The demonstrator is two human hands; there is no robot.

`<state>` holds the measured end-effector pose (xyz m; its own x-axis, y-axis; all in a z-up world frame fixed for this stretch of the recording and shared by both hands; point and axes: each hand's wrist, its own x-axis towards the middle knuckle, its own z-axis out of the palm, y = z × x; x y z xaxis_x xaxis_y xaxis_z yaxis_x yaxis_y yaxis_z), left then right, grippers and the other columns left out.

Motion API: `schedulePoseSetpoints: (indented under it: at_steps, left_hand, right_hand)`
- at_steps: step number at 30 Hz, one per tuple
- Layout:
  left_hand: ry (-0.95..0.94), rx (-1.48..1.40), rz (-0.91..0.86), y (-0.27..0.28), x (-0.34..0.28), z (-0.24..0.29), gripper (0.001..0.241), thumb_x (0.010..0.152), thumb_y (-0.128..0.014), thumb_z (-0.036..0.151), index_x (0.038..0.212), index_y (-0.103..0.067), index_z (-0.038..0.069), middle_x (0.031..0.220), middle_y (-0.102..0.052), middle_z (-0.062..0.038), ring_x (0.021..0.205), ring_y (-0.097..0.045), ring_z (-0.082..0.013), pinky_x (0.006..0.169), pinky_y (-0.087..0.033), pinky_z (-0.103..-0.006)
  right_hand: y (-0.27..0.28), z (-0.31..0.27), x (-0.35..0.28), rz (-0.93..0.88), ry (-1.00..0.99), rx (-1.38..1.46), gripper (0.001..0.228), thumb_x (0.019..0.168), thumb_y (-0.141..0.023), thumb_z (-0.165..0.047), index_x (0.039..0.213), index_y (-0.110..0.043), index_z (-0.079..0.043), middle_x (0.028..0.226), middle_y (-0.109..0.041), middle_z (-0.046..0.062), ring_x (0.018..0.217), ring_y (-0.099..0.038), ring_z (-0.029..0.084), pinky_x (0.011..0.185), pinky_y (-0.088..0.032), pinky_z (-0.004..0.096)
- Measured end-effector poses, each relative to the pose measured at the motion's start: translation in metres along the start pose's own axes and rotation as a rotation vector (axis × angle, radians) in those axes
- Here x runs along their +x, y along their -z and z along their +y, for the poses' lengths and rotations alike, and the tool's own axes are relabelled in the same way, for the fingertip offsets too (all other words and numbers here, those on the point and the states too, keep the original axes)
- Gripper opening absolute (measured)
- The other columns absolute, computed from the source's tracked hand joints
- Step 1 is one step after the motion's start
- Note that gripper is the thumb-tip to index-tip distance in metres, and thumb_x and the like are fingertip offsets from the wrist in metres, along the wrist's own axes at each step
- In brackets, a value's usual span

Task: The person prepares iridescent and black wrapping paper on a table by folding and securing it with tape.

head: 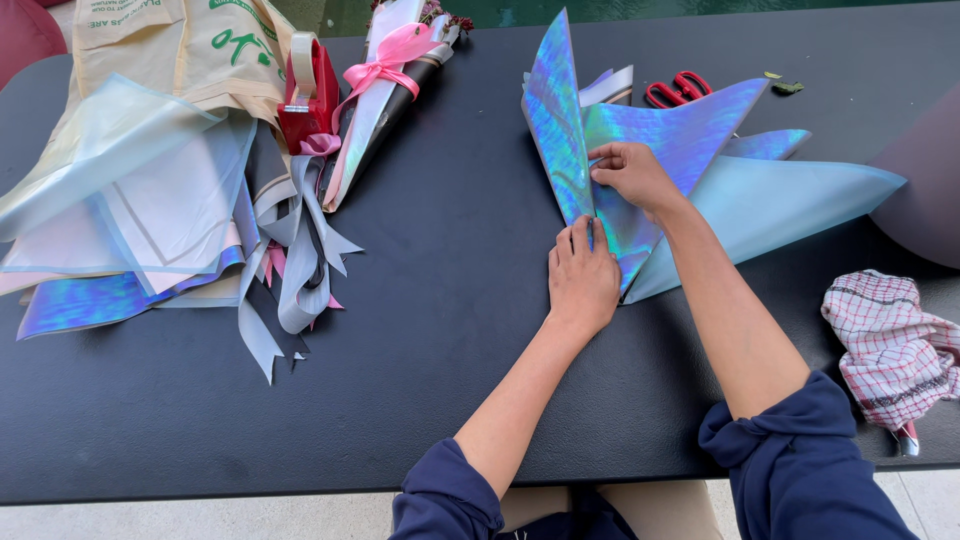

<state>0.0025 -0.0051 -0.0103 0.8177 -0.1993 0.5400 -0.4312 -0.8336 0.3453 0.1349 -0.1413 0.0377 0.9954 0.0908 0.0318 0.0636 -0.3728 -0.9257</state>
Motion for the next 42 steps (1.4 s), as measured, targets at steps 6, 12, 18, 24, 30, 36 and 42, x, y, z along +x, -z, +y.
schedulePoseSetpoints:
  at_steps: [6, 12, 18, 24, 30, 36, 42]
  left_hand:
    - [-0.003, -0.001, 0.009, -0.003, 0.001, -0.001, 0.05, 0.091, -0.058, 0.02, 0.134, -0.055, -0.005, 0.135, -0.045, -0.019, 0.123, -0.045, -0.0343, 0.093, -0.04, -0.0414]
    - [-0.006, 0.008, 0.042, -0.003, 0.0, -0.001, 0.049, 0.09, -0.059, 0.019, 0.133, -0.056, -0.005, 0.134, -0.045, -0.019, 0.122, -0.045, -0.0336, 0.093, -0.04, -0.0404]
    - [-0.006, 0.006, 0.056, -0.001, 0.001, 0.0, 0.05, 0.089, -0.06, 0.019, 0.133, -0.056, -0.005, 0.134, -0.046, -0.019, 0.122, -0.046, -0.034, 0.092, -0.041, -0.0407]
    - [-0.004, -0.002, 0.03, -0.002, 0.001, -0.001, 0.048, 0.09, -0.058, 0.019, 0.132, -0.057, -0.003, 0.134, -0.045, -0.017, 0.123, -0.045, -0.0323, 0.093, -0.041, -0.0405]
    - [0.04, -0.138, -0.005, 0.018, 0.006, -0.001, 0.048, 0.093, -0.054, 0.018, 0.135, -0.056, -0.003, 0.136, -0.046, -0.016, 0.125, -0.045, -0.0317, 0.095, -0.043, -0.0415]
    - [0.088, -0.229, -0.069, 0.023, 0.007, -0.002, 0.05, 0.094, -0.054, 0.02, 0.139, -0.054, -0.002, 0.139, -0.046, -0.016, 0.127, -0.046, -0.0309, 0.095, -0.046, -0.0422]
    - [0.079, -0.209, -0.08, 0.021, 0.007, -0.003, 0.047, 0.096, -0.053, 0.02, 0.137, -0.055, -0.003, 0.137, -0.046, -0.017, 0.126, -0.046, -0.0308, 0.094, -0.046, -0.0416]
  right_hand:
    - [0.001, -0.006, -0.001, 0.018, -0.062, 0.014, 0.031, 0.088, -0.066, -0.008, 0.118, -0.073, -0.015, 0.091, -0.07, -0.001, 0.082, -0.063, 0.008, 0.076, -0.048, 0.023]
    - [-0.001, -0.03, -0.015, -0.029, -0.048, -0.08, 0.033, 0.093, -0.064, -0.013, 0.125, -0.07, -0.018, 0.093, -0.073, 0.004, 0.084, -0.069, 0.011, 0.074, -0.045, 0.021]
    - [-0.002, -0.023, -0.012, -0.033, -0.013, -0.091, 0.035, 0.09, -0.059, -0.01, 0.123, -0.071, -0.018, 0.085, -0.07, 0.003, 0.076, -0.066, 0.01, 0.068, -0.04, 0.018]
    - [0.0, 0.031, 0.01, 0.198, 0.092, -0.447, 0.041, 0.071, -0.088, -0.02, 0.109, -0.071, -0.02, 0.079, -0.07, -0.001, 0.075, -0.068, 0.016, 0.068, -0.05, 0.029]
    - [0.006, 0.02, 0.012, 0.185, 0.068, -0.455, 0.019, 0.085, -0.072, -0.019, 0.103, -0.075, -0.024, 0.075, -0.071, 0.001, 0.075, -0.069, 0.021, 0.07, -0.052, 0.034]
    - [0.015, 0.014, 0.02, 0.171, -0.041, -0.542, 0.02, 0.085, -0.068, -0.019, 0.101, -0.078, -0.024, 0.073, -0.068, -0.001, 0.071, -0.066, 0.02, 0.066, -0.051, 0.035]
    - [0.008, -0.001, 0.012, 0.106, -0.156, -0.496, 0.018, 0.085, -0.066, -0.024, 0.097, -0.079, -0.022, 0.085, -0.071, 0.004, 0.084, -0.065, 0.023, 0.071, -0.052, 0.04]
